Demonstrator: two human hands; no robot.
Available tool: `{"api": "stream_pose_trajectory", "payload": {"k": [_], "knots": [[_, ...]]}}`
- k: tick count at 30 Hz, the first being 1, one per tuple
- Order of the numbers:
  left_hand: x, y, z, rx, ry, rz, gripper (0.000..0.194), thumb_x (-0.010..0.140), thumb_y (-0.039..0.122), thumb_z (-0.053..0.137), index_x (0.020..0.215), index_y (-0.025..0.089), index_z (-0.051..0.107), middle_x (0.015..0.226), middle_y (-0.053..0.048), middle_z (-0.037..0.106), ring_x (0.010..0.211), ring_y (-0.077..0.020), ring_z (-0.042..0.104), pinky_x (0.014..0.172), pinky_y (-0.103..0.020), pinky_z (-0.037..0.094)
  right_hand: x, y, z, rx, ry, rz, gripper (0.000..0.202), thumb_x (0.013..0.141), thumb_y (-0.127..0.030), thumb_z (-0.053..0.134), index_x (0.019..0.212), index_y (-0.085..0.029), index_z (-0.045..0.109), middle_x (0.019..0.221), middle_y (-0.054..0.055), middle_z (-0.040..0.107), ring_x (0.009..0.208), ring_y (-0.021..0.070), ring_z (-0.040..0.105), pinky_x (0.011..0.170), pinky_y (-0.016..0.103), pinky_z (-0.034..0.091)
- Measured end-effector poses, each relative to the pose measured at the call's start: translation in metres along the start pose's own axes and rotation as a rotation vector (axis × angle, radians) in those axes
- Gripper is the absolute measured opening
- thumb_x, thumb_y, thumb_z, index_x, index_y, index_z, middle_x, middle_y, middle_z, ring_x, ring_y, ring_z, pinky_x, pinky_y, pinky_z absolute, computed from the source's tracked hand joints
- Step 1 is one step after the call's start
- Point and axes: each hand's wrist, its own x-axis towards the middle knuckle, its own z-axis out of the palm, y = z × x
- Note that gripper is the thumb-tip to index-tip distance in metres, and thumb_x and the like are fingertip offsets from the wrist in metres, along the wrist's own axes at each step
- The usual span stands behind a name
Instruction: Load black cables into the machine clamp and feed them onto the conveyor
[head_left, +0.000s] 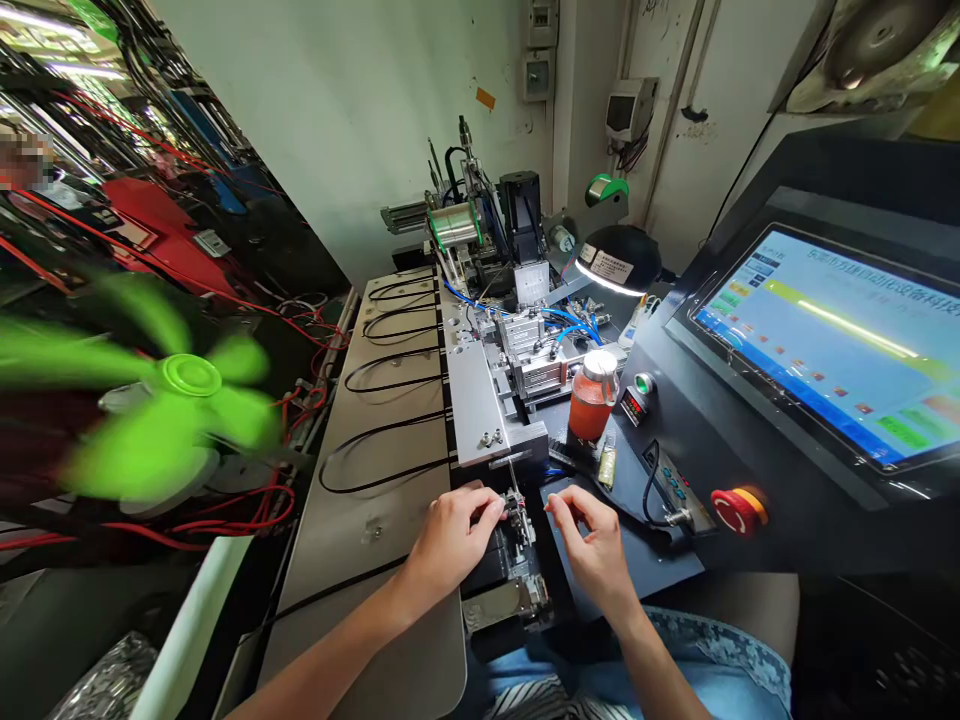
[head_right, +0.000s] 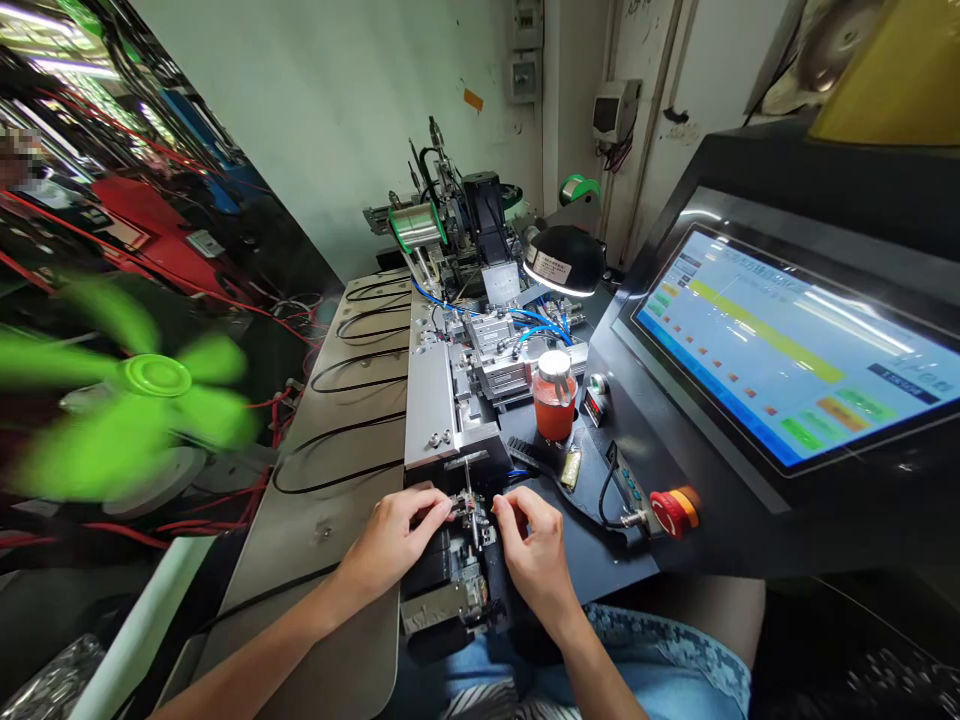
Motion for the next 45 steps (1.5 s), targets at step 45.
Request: {"api": "stream_pose_trajectory", "payload": {"k": [45], "knots": [[-0.012, -0.009, -0.008, 0.444, 0.055, 0.215, 0.013, 0.092, 0.018, 0.046, 0.093, 0.021, 0.059, 0.087, 0.000, 0.062, 0.074, -0.0152, 0.062, 0.067, -0.026, 0.047, 0.009, 0.008, 0.013, -0.270, -0.079, -0.337, 0.019, 0.094, -0.014, 0.037, 0.098, -0.018, 0.055, 0.090, 0.007, 0.060, 0.083, 0.0199, 0.053, 0.072, 0.030, 0.041]]}}
